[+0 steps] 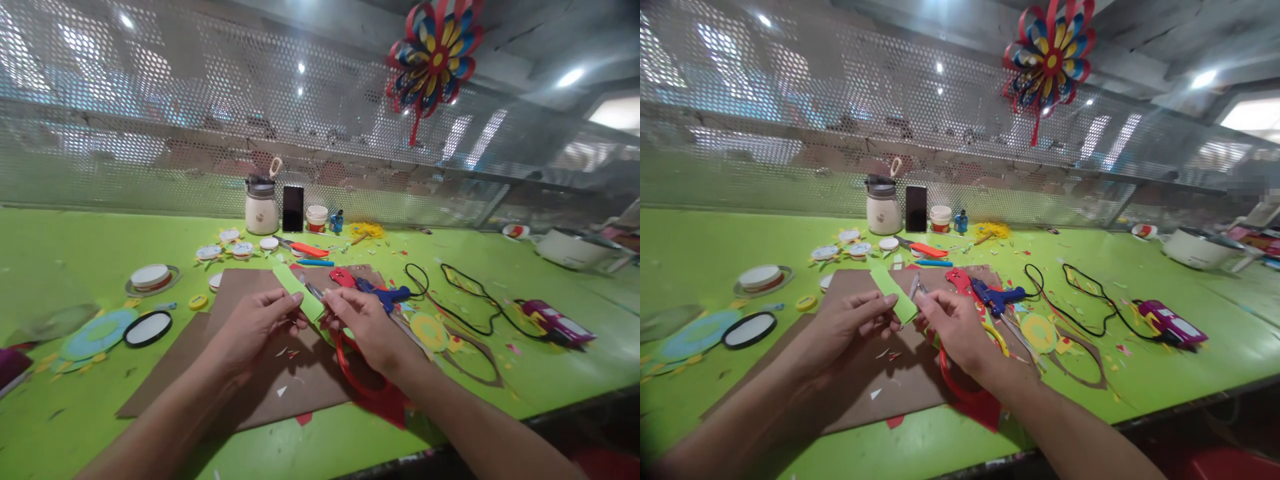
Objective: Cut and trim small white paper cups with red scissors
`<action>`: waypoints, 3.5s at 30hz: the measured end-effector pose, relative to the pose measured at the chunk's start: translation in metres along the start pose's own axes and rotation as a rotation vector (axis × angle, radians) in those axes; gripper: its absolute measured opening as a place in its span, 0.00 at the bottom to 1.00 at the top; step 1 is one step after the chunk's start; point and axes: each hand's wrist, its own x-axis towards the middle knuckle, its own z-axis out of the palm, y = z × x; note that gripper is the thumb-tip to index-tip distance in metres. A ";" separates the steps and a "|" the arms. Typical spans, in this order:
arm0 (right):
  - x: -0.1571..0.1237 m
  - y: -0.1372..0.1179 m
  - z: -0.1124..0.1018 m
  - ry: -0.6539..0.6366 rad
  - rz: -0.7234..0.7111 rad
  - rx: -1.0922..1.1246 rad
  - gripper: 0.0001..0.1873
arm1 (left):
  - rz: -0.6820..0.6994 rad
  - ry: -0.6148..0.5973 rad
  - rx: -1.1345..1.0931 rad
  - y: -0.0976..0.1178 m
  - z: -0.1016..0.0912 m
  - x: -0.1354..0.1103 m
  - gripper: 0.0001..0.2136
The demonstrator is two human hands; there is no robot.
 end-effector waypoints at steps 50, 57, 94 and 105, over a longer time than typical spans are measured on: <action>-0.002 -0.018 -0.043 -0.156 -0.222 -0.172 0.02 | 0.280 -0.194 0.582 0.026 -0.016 -0.009 0.05; -0.001 -0.017 -0.040 -0.186 -0.286 -0.186 0.03 | 0.242 -0.173 0.599 0.023 -0.009 -0.012 0.04; 0.005 0.001 -0.031 -0.287 -0.006 0.528 0.07 | 0.285 -0.061 0.412 0.009 0.005 -0.022 0.02; 0.007 0.002 -0.034 -0.322 0.000 0.546 0.06 | 0.248 -0.066 0.312 0.011 0.011 -0.024 0.04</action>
